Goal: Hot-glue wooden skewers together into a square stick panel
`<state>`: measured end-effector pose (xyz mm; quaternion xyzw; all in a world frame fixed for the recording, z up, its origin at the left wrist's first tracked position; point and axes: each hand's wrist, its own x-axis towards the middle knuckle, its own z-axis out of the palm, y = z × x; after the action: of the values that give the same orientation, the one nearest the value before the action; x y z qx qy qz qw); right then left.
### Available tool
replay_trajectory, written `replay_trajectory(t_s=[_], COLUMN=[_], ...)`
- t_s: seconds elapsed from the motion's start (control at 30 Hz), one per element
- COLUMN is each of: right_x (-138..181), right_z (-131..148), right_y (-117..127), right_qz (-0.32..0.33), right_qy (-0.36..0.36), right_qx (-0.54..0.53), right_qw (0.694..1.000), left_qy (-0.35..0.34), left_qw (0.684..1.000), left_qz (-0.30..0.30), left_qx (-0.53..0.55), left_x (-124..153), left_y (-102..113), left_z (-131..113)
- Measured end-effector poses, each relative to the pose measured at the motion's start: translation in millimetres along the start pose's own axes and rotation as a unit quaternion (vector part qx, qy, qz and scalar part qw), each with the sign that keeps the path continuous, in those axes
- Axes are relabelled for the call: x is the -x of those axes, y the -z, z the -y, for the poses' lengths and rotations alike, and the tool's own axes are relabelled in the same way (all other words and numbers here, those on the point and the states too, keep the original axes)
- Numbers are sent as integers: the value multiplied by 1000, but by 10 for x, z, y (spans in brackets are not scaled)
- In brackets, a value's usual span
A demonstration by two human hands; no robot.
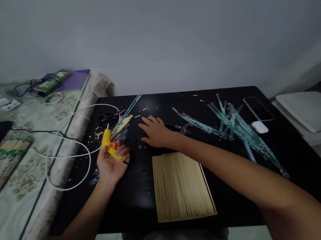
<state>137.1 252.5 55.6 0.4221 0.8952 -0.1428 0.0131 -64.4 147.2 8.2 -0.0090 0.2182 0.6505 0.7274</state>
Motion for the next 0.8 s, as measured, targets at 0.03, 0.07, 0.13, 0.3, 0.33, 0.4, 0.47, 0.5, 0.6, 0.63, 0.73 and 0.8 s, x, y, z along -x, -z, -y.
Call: replay_trajectory(t_s=[0.03,0.07,0.13,0.3,0.33,0.4,0.47,0.5,0.6,0.63,0.73,0.8], right_x=[-144,-283,-540,-1021,-1089,-1196,-1269,-1296,-1352,-1368,-1418,-1459], right_z=[53,111,226,380,384,376,358,349,331,328,320,310], right_y=[-7,-23,-78,-257,-283,-314,-322,-322,-318,-318,-324,-326], right_qz=[-5,-8,-19,-25,-27,-33,-41,-44,-60,-68,-91,-95], right_qy=[16,32,72,141,149,164,177,181,201,210,241,260], right_qx=[-4,-8,-12,9,16,27,38,44,70,81,108,121], right_qw=[1000,999,997,990,988,985,983,981,975,972,960,953], left_qy=[-7,-15,-26,-32,-32,-28,-22,-18,-9,-8,-9,-13], left_qw=[1000,1000,999,997,996,995,995,995,995,994,994,995], left_qz=[-7,-13,-26,-68,-75,-83,-82,-81,-78,-77,-76,-75], left_qx=[3,8,14,34,41,52,59,61,68,70,73,69], left_x=[2,3,-1,-3,-1,5,10,13,17,17,14,10], left_y=[-7,-13,-25,-60,-64,-65,-60,-57,-56,-60,-76,-85], left_z=[-9,-20,-44,-94,-100,-111,-120,-124,-130,-132,-137,-144])
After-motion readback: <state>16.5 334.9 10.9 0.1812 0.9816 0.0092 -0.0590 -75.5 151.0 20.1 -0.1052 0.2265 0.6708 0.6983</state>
